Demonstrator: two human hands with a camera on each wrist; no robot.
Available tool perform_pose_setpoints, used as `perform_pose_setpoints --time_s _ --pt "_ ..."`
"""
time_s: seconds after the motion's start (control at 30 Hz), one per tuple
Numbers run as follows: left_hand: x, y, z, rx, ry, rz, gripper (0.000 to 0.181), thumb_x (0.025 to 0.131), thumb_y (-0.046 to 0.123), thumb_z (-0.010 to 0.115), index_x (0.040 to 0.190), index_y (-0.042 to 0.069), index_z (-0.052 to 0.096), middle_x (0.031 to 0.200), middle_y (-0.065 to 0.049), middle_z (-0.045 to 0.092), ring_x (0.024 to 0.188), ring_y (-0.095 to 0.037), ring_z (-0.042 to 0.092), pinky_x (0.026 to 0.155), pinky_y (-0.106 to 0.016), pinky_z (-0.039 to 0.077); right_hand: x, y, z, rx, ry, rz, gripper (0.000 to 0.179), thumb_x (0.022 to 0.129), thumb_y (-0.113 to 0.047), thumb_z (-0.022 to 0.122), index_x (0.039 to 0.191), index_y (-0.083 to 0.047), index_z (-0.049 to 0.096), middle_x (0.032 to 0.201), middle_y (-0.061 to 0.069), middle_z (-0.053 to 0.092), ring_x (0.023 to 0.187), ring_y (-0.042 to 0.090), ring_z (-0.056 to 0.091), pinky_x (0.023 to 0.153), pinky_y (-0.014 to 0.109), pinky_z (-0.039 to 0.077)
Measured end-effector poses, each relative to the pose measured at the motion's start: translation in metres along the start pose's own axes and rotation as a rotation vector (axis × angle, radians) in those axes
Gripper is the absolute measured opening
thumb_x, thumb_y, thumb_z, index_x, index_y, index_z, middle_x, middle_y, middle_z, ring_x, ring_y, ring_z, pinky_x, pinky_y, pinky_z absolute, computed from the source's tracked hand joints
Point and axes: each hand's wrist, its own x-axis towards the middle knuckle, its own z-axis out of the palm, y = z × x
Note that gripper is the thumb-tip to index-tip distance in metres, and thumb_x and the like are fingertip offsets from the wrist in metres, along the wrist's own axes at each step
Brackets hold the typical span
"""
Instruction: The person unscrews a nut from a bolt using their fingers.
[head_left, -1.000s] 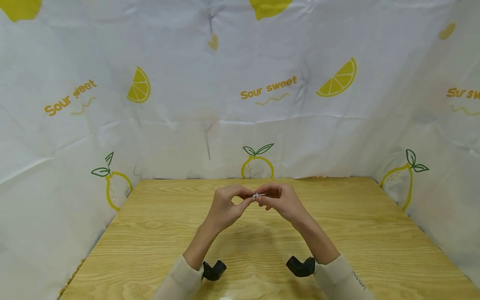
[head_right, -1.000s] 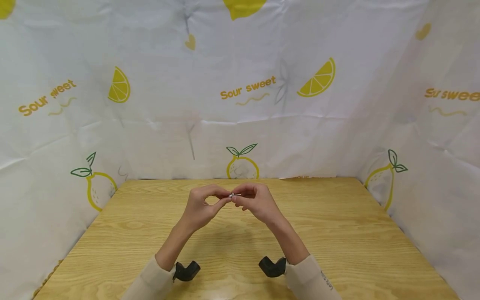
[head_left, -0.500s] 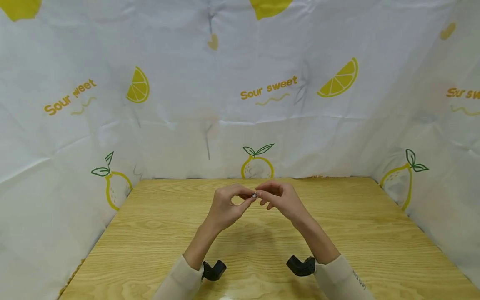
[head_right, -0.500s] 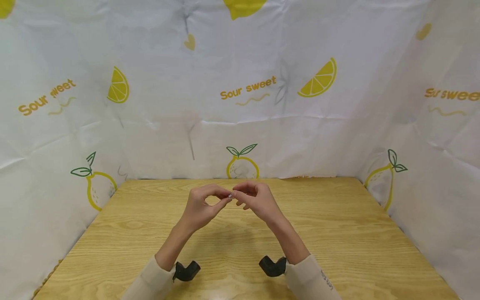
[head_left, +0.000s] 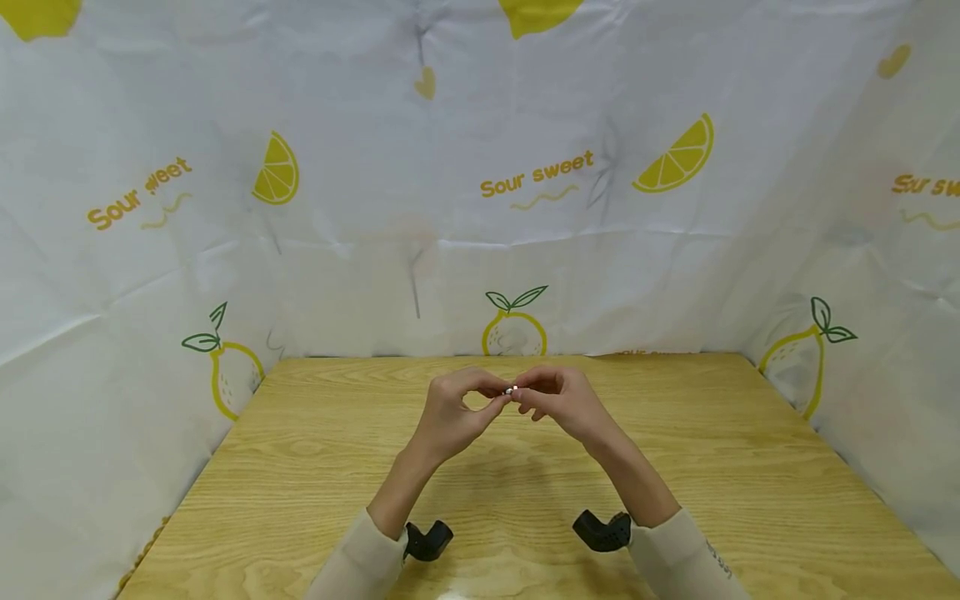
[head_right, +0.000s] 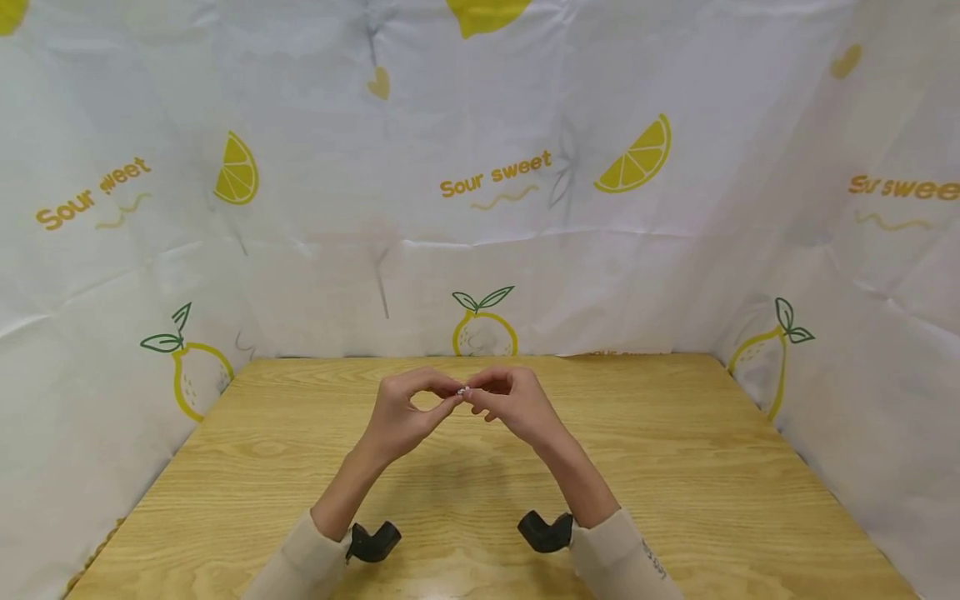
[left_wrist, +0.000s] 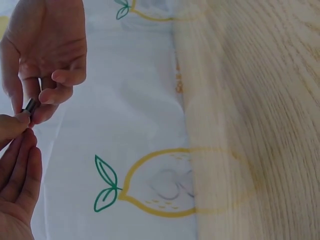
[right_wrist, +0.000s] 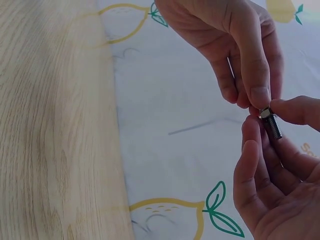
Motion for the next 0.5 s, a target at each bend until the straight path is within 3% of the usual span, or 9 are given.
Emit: perform_pose_setpoints --time_s 0.17,0.5 --pt "0.0010 0.0000 0.0004 -0.008 0.001 -0.002 0.008 0.088 0.005 0.082 0.096 0.007 0.080 0.090 -0.005 0.080 0.082 -0.014 0.075 0.077 -0.020 0.061 -0.0002 -0.0004 -0.0011 0.015 0.003 -0.031 0.024 0.098 -0.011 0.070 0.114 0.006 0.071 0.107 0.026 0.073 0.082 0.011 0.071 0.069 0.029 0.060" --pt "0.0007 0.0031 0.0004 -0.011 0.011 -0.014 0.007 0.088 0.005 0.082 0.095 0.007 0.081 0.089 -0.005 0.080 0.081 -0.014 0.075 0.077 -0.020 0.061 -0.0014 0.0008 0.0001 0.028 0.031 -0.077 0.022 0.095 -0.006 0.073 0.113 0.006 0.071 0.112 0.027 0.070 0.083 0.010 0.071 0.070 0.029 0.060"
